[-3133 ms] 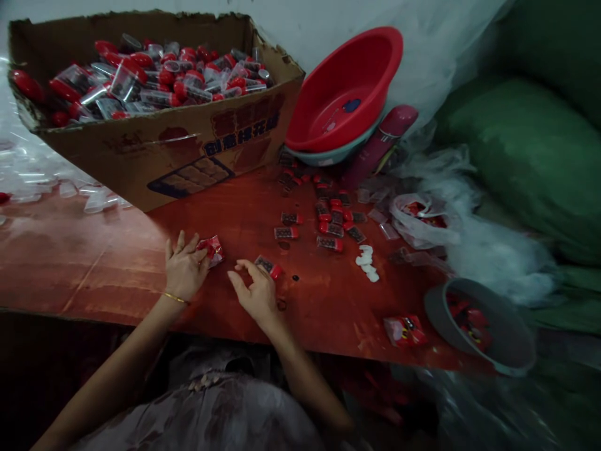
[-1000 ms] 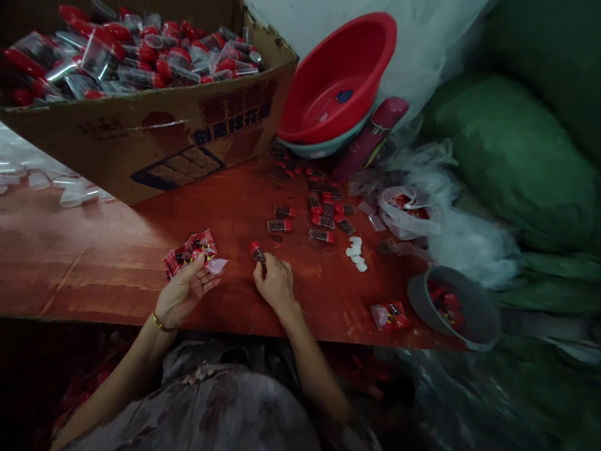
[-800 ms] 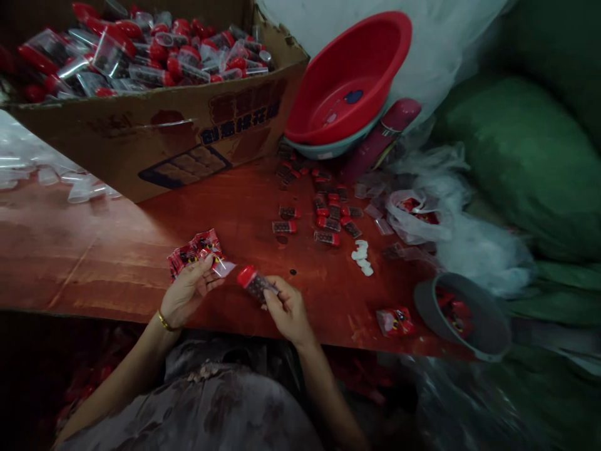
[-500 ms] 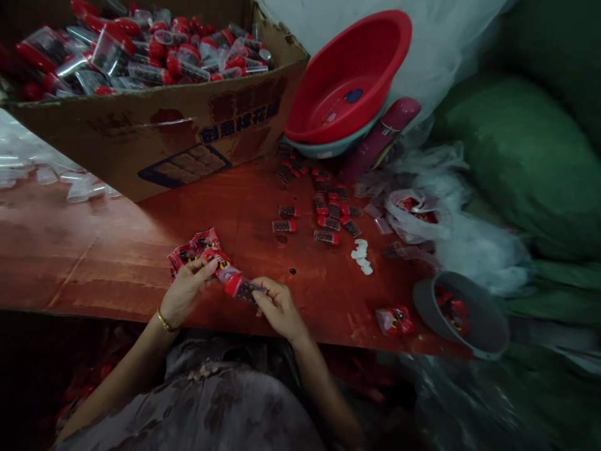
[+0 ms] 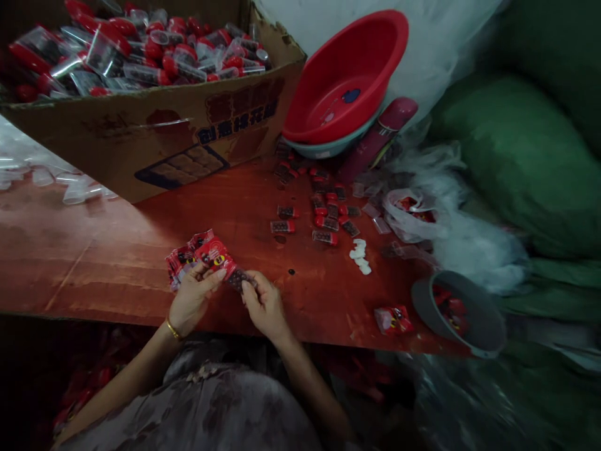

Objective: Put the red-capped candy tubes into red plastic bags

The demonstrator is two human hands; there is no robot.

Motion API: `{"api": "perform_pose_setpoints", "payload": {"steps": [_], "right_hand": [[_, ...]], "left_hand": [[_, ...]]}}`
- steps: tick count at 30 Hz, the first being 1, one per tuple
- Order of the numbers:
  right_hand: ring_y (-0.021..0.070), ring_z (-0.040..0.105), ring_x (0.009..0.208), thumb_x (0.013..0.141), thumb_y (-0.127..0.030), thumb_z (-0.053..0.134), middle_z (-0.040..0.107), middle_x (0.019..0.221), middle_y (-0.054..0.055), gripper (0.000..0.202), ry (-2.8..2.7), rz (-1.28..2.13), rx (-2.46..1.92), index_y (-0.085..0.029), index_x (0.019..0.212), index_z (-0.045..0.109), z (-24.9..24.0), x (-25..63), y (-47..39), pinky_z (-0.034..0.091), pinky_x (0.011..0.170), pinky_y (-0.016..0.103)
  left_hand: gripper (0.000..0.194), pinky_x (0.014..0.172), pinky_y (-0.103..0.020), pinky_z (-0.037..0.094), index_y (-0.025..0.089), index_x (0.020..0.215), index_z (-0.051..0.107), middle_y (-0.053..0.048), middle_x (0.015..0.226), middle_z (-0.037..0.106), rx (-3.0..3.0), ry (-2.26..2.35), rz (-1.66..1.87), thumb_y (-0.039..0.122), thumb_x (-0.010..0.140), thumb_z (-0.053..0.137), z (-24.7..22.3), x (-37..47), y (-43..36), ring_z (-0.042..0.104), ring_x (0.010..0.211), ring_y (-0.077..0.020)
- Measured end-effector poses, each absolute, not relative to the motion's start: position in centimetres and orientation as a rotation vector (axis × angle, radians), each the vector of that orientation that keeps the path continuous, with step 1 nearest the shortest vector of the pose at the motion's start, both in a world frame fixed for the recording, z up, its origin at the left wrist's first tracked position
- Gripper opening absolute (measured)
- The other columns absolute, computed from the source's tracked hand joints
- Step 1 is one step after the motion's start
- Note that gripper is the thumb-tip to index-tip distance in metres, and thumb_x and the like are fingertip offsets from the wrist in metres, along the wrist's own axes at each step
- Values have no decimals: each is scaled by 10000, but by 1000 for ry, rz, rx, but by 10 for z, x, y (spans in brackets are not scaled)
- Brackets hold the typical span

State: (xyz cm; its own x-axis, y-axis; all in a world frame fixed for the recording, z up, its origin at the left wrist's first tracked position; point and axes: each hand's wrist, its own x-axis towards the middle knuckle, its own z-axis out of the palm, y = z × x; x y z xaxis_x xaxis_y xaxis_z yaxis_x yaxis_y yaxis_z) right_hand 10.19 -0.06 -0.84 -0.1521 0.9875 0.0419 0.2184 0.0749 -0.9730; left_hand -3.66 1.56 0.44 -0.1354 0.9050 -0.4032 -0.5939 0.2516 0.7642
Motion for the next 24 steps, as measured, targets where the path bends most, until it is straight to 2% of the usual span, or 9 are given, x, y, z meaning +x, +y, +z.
{"api": "perform_pose_setpoints", "payload": {"steps": [2,5,11,15,18,24], "right_hand": [[112,481,552,880,-331,424,499,603,-31,198,-1542,1045,-1284,-197,899,568,-10,98,-1,402,540,220],[108,480,543,896,-343,405,506,615,-30,211,-1544,1088,-1258,-199,912,558,-11,95,-2,395,524,215],[94,454,488,897,-352,399,496,596,-41,220,-1551,1213,-1228,-198,914,555,-8,93,-1,386,487,206],[107,490,548,903,-313,383,522,633,-24,198,-1555,1083,-1265,-197,886,543,-6,84,0,403,533,218],[117,517,575,906,-301,386,547,653,-18,187,-1549,1017,-1274,-199,908,543,-8,78,-1,411,558,228],[146,582,708,899,-290,407,622,810,29,218,-1498,982,-1227,-194,1033,549,-18,70,-5,465,667,257]], "left_hand": [[427,653,-212,474,164,701,595,30,652,654,340,1094,1375,264,384,862,3,-34,13,590,604,-89],[452,656,-206,468,172,713,578,48,640,639,300,1090,1406,264,375,863,4,-33,12,587,608,-83],[329,576,-191,435,150,681,621,34,629,635,352,1019,1342,300,480,835,6,-37,20,533,531,-61],[332,640,-204,459,135,725,655,-14,715,681,439,1003,1307,332,512,817,5,-34,22,590,639,-98],[334,627,-225,467,153,763,653,-23,753,695,422,972,1300,370,552,794,9,-34,23,610,653,-124],[416,622,-255,475,138,721,666,-45,647,676,478,1023,1275,534,604,718,2,-30,21,631,672,-172]]}}
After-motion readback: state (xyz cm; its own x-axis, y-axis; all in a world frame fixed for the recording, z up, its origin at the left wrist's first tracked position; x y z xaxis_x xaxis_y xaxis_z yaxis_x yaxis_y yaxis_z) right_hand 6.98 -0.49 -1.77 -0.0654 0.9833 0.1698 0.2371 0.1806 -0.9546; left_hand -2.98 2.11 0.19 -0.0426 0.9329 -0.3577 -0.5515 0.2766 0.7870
